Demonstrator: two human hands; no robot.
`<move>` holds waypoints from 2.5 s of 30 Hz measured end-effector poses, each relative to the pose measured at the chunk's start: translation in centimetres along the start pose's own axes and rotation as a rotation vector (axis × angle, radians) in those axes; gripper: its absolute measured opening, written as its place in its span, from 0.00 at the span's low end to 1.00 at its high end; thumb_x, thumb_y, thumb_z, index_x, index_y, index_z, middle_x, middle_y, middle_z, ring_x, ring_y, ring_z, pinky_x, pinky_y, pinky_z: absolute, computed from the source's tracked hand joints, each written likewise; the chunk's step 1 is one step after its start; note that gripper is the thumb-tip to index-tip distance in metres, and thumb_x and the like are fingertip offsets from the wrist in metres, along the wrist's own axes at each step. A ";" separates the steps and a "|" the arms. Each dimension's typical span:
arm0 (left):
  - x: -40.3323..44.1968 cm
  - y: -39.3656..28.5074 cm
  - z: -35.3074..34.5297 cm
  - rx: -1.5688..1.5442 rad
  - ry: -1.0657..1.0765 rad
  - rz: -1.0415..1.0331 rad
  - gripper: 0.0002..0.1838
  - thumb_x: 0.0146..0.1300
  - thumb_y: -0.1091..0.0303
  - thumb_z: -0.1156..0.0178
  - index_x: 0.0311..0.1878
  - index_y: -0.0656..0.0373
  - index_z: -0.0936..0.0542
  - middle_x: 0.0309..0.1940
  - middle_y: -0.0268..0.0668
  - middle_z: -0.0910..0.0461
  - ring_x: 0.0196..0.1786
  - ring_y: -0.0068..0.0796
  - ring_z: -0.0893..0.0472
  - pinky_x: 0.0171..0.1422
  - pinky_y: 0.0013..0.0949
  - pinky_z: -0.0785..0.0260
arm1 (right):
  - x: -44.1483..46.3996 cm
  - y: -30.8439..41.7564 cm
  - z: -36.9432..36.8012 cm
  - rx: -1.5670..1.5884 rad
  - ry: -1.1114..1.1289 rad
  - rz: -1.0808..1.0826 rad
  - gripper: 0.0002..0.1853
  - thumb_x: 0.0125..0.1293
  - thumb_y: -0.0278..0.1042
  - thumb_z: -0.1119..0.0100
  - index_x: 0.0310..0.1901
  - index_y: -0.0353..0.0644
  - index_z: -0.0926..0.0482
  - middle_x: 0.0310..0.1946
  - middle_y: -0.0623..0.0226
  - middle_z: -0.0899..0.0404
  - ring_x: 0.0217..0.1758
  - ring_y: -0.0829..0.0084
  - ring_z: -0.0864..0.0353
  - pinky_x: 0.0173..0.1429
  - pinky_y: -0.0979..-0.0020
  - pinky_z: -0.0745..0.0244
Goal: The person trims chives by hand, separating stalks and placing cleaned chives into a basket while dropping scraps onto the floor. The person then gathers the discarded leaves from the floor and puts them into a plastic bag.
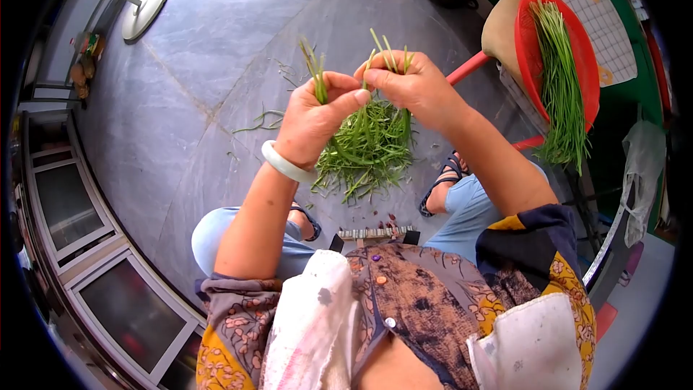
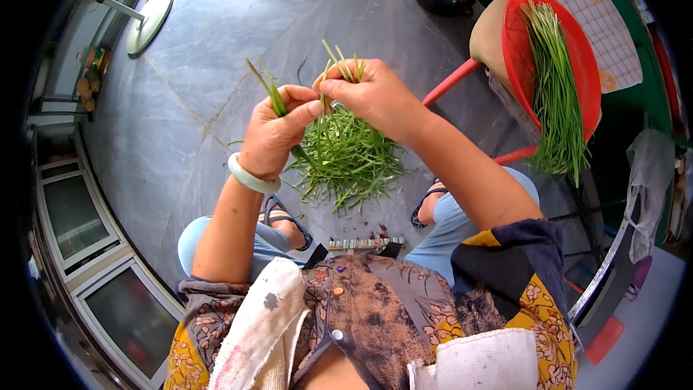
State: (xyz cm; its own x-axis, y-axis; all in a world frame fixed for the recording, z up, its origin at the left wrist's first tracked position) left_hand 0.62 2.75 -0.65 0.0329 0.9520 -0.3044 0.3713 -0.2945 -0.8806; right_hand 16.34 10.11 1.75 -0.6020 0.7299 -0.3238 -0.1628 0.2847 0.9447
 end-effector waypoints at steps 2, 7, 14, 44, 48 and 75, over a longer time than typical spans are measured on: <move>0.4 1.4 0.6 0.013 0.017 -0.048 0.07 0.62 0.75 0.36 0.43 0.61 0.22 0.35 0.32 0.17 0.34 0.15 0.23 0.37 0.19 0.33 | 0.0 -0.2 -0.3 -0.012 0.026 -0.011 0.07 0.64 0.29 0.42 0.39 0.35 0.18 0.31 0.74 0.21 0.35 0.85 0.26 0.40 0.80 0.31; 0.0 1.1 1.0 0.018 0.042 -0.039 0.07 0.62 0.77 0.37 0.43 0.63 0.22 0.36 0.33 0.18 0.40 0.20 0.20 0.47 0.24 0.29 | -0.2 0.3 -0.6 0.016 0.105 0.046 0.07 0.64 0.27 0.43 0.40 0.33 0.19 0.31 0.73 0.21 0.35 0.84 0.25 0.42 0.79 0.30; -0.1 1.3 1.0 0.052 0.061 0.000 0.07 0.62 0.76 0.37 0.43 0.64 0.21 0.35 0.33 0.18 0.40 0.20 0.21 0.47 0.24 0.29 | -0.1 -0.3 -0.3 -0.278 0.070 0.181 0.15 0.62 0.26 0.43 0.50 0.30 0.25 0.30 0.69 0.20 0.33 0.82 0.24 0.37 0.76 0.28; -0.8 0.5 1.4 -0.166 0.066 0.134 0.06 0.63 0.73 0.40 0.42 0.61 0.21 0.29 0.34 0.18 0.20 0.11 0.35 0.24 0.16 0.46 | -0.1 0.2 1.7 -0.410 -0.035 0.117 0.09 0.64 0.34 0.39 0.37 0.35 0.18 0.21 0.74 0.26 0.26 0.86 0.31 0.32 0.78 0.34; -0.6 0.5 0.9 -0.163 0.118 0.141 0.06 0.63 0.72 0.40 0.42 0.61 0.21 0.29 0.34 0.18 0.20 0.11 0.36 0.25 0.16 0.46 | -0.6 0.1 -0.8 -0.020 0.034 0.119 0.09 0.65 0.33 0.38 0.35 0.35 0.18 0.22 0.79 0.25 0.28 0.87 0.31 0.36 0.80 0.35; -1.2 0.6 1.0 -0.142 0.199 0.215 0.11 0.71 0.65 0.49 0.43 0.63 0.22 0.27 0.32 0.22 0.18 0.12 0.38 0.22 0.16 0.49 | 0.2 0.6 3.1 -0.519 -0.024 0.134 0.14 0.63 0.39 0.38 0.28 0.35 0.21 0.17 0.70 0.27 0.24 0.82 0.31 0.29 0.72 0.34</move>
State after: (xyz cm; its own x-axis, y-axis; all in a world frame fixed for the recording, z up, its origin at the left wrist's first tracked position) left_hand -0.15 1.29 -1.22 0.3004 0.8712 -0.3882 0.4618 -0.4890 -0.7400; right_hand 18.59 12.32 2.06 -0.6268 0.7547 -0.1938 -0.4548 -0.1523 0.8775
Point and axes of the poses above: each hand's wrist, its own x-axis towards the middle knuckle, its own z-axis out of the back of the hand, y = z × x, the point moved 2 cm from there along x, towards the middle knuckle
